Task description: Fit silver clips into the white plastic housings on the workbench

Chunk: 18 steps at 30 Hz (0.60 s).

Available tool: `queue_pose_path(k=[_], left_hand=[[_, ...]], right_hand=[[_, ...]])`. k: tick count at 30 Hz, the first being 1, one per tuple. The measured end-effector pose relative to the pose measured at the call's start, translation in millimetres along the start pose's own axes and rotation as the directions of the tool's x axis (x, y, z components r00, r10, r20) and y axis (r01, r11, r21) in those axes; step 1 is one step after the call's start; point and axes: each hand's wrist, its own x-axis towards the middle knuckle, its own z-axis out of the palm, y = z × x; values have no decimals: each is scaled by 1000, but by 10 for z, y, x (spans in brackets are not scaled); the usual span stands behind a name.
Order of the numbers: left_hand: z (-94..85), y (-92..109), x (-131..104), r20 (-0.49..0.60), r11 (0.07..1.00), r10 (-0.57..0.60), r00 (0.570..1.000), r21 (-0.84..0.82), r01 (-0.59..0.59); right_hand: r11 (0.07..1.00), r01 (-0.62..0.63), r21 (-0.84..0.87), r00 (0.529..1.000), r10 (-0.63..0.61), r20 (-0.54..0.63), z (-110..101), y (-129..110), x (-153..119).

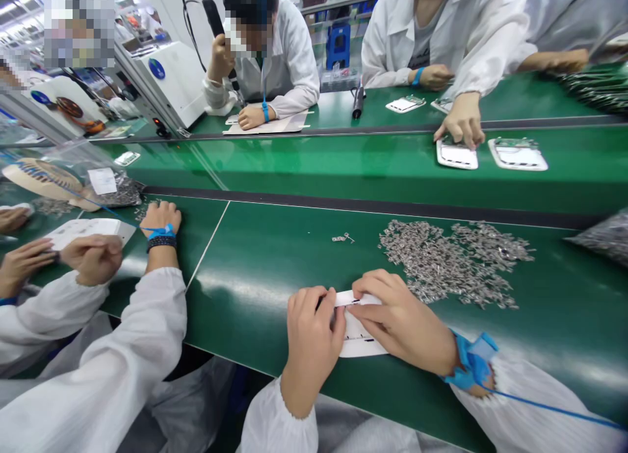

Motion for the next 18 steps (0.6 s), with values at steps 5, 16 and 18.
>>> queue_pose_path(k=[5,16,18], left_hand=[[11,-7,-7,8,1000,-1,1000,-17,1],[14,-11,-10,-4,1000,-21,1000,0,21],[14,-15,-11,3,1000,-24,1000,-2,24]], right_hand=[[999,-35,-2,999,35,28,-15,-20,15],[999,-52,14,996,53,-72,59,10,9],[993,-108,-45,993,105,-57,74,-1,29]])
